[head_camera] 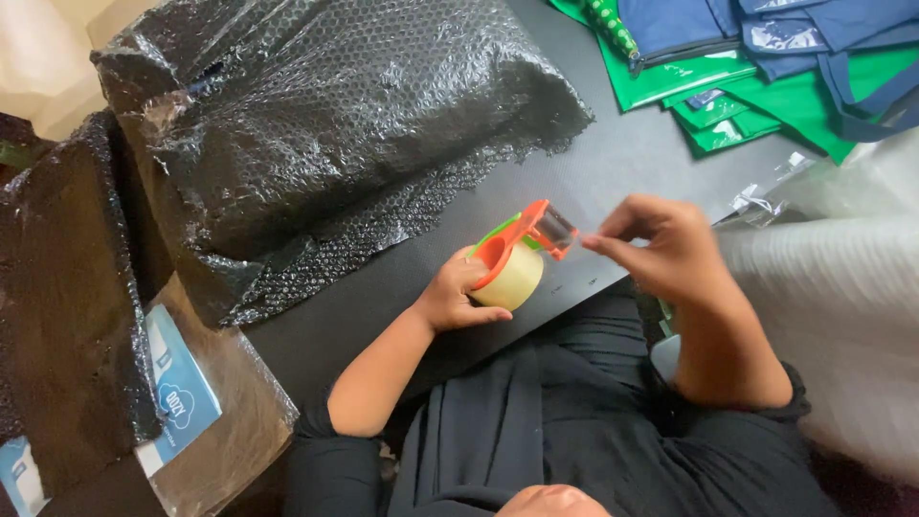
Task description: The person wraps a large object in black bubble wrap, smooths the surface by hand, and applies strips of clear tape from a dispenser to secure the edges of the packaging.
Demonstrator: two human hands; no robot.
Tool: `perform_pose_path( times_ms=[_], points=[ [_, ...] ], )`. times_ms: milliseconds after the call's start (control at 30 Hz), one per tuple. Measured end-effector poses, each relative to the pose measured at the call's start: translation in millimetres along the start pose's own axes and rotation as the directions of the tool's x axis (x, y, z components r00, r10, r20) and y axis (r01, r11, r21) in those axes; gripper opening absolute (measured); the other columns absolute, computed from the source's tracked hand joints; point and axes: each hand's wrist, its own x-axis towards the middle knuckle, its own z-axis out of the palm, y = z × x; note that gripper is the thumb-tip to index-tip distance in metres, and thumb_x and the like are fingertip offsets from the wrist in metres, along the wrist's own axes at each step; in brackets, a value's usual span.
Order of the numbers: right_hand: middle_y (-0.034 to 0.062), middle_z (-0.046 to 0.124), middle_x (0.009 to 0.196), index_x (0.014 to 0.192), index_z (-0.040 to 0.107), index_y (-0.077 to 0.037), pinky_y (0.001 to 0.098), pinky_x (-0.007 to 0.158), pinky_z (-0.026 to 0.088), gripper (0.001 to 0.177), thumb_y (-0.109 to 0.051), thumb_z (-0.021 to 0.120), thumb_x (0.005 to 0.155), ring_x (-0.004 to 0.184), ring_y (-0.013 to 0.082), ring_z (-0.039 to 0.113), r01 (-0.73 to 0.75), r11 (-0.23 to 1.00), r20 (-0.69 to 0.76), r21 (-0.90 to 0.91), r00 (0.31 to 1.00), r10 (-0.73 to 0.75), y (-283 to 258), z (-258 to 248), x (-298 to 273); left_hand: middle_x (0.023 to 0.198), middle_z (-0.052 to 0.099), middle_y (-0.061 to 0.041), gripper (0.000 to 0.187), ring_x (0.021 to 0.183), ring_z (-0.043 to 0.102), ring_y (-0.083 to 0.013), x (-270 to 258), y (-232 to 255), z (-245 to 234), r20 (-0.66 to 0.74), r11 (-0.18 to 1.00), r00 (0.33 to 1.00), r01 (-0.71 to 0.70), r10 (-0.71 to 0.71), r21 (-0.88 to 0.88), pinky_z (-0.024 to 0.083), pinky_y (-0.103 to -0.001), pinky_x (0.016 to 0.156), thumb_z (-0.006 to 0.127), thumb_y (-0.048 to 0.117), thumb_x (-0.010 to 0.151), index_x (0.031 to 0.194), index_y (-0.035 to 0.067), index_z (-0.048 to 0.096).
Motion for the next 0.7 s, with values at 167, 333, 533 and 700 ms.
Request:
perform_pose_path(
  times_ms=[167,333,533,700],
  points=[
    [0.0142,0.07,0.072,0.081,0.068,0.001,0.0269,0.062,0.054,0.013,0.002,0.081,0.084,0.066,0.0167,0.068,-0.072,0.994,-0.001,0.084,0.997,0.072,10.8,-22.2,7.5,0.072,0.061,-0.001,0.043,0.072,0.062,-0.0225,3.2,8.9,4.3,0.081,0.998,0.995,0.063,-0.061,-0.028,0.046,-0.044,0.1,0.088,0.046,0.075,0.079,0.01,0.066],
    [0.0089,0.071,0.081,0.082,0.065,-0.004,0.0209,0.068,0.055,0.018,-0.005,0.082,0.089,0.076,0.0119,0.068,-0.146,0.987,-0.074,0.071,0.986,0.151,19.9,-41.5,15.7,0.064,0.043,0.003,0.049,0.062,0.045,-0.0165,6.8,19.7,-3.5,0.132,0.978,0.969,0.207,-0.208,0.019,0.043,-0.042,0.102,0.082,0.047,0.079,0.069,0.011,0.05],
    [0.0131,0.063,0.062,0.075,0.06,0.001,0.0251,0.057,0.046,0.027,-0.002,0.087,0.08,0.058,0.012,0.056,-0.237,0.94,0.0,0.247,0.97,0.245,106.8,-23.4,48.1,0.067,0.048,-0.001,0.041,0.063,0.049,-0.0224,-3.9,-1.2,3.9,0.092,0.991,0.99,0.11,-0.104,-0.07,0.045,-0.044,0.097,0.083,0.038,0.083,0.072,0.011,0.054],
    [0.0127,0.06,0.057,0.071,0.058,0.001,0.0243,0.051,0.044,0.036,-0.011,0.091,0.08,0.052,0.012,0.053,-0.393,0.88,0.044,0.267,0.917,0.396,163.9,-3.7,55.1,0.071,0.067,-0.005,0.032,0.065,0.065,-0.0292,-14.9,-18.1,6.6,0.017,0.99,1.0,0.028,-0.026,-0.141,0.048,-0.05,0.096,0.09,0.034,0.078,0.077,0.008,0.072]
  ],
)
